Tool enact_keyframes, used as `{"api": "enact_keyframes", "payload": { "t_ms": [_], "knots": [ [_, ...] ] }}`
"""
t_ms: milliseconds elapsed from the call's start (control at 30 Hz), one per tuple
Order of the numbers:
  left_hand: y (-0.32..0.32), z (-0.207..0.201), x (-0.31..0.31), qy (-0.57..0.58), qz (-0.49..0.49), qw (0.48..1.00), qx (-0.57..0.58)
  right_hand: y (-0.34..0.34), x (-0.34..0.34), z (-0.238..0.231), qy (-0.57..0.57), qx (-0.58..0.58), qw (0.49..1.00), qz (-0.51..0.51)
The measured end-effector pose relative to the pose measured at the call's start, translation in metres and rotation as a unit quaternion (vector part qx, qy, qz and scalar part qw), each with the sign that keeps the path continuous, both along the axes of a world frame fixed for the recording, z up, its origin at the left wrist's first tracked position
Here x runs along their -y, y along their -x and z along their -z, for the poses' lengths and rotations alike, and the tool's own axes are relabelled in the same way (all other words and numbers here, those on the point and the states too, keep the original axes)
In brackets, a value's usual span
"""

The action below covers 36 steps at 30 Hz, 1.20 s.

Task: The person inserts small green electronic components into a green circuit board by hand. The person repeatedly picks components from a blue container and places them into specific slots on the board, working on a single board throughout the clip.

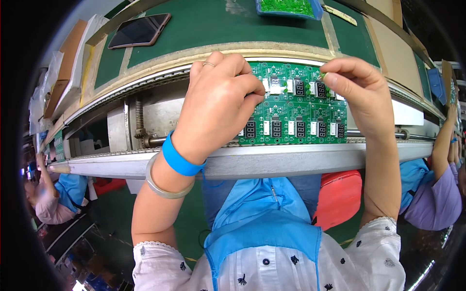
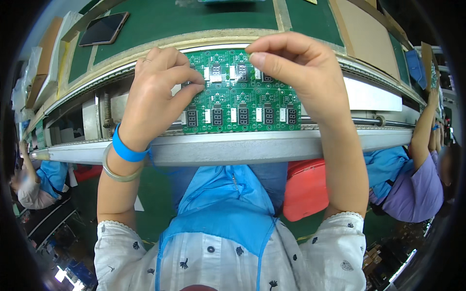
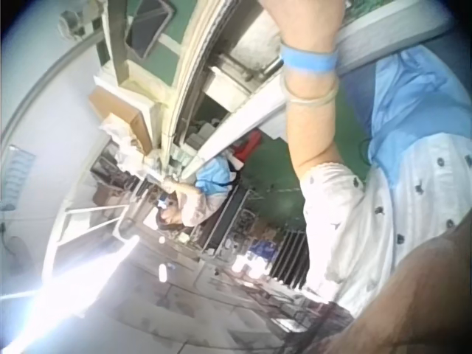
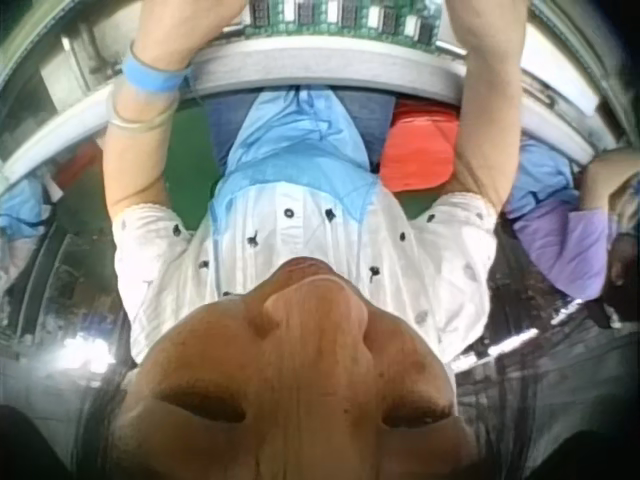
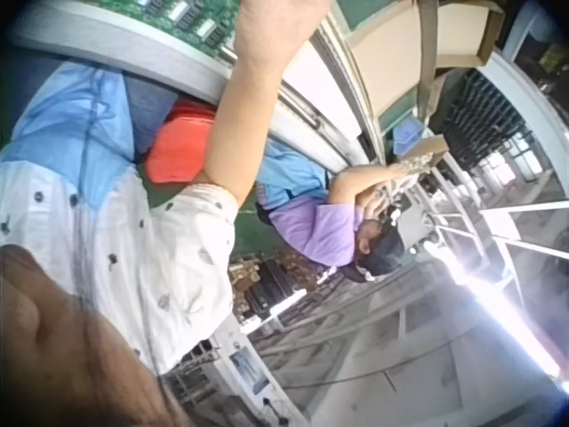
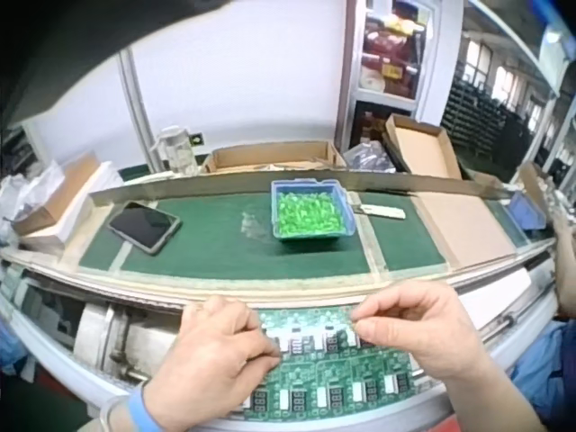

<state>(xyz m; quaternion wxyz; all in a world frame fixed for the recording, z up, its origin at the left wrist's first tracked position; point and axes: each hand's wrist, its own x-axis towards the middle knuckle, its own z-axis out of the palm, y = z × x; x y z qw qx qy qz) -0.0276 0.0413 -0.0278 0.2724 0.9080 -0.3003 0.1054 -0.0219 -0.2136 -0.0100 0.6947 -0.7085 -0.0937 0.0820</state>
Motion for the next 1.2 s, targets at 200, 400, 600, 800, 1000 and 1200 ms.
{"api": "enact_keyframes", "payload": {
  "t_ms": [200, 400, 600, 800, 1000, 1200],
  "knots": [
    [0.0, 0.003, 0.0, 0.007, 0.004, 1.0, 0.026, 0.008, -0.005, -0.004, 0.001, -0.032, 0.999, -0.008],
    [0.001, 0.005, 0.0, 0.023, 0.002, 0.999, 0.035, 0.011, -0.011, -0.005, 0.037, -0.019, 0.999, -0.025],
    [0.001, 0.006, -0.001, 0.024, -0.001, 0.999, 0.03, 0.009, -0.015, -0.005, 0.164, 0.061, 0.984, -0.044],
    [0.001, 0.008, -0.002, 0.023, -0.003, 0.999, 0.035, 0.009, -0.027, -0.002, 0.323, 0.244, 0.913, -0.05],
    [0.001, 0.011, -0.002, 0.019, -0.008, 0.999, 0.035, 0.008, -0.035, 0.0, 0.439, 0.351, 0.825, -0.061],
    [0.001, 0.011, -0.002, 0.019, -0.008, 0.999, 0.044, 0.007, -0.04, -0.002, 0.47, 0.387, 0.79, -0.072]
  ]
}}
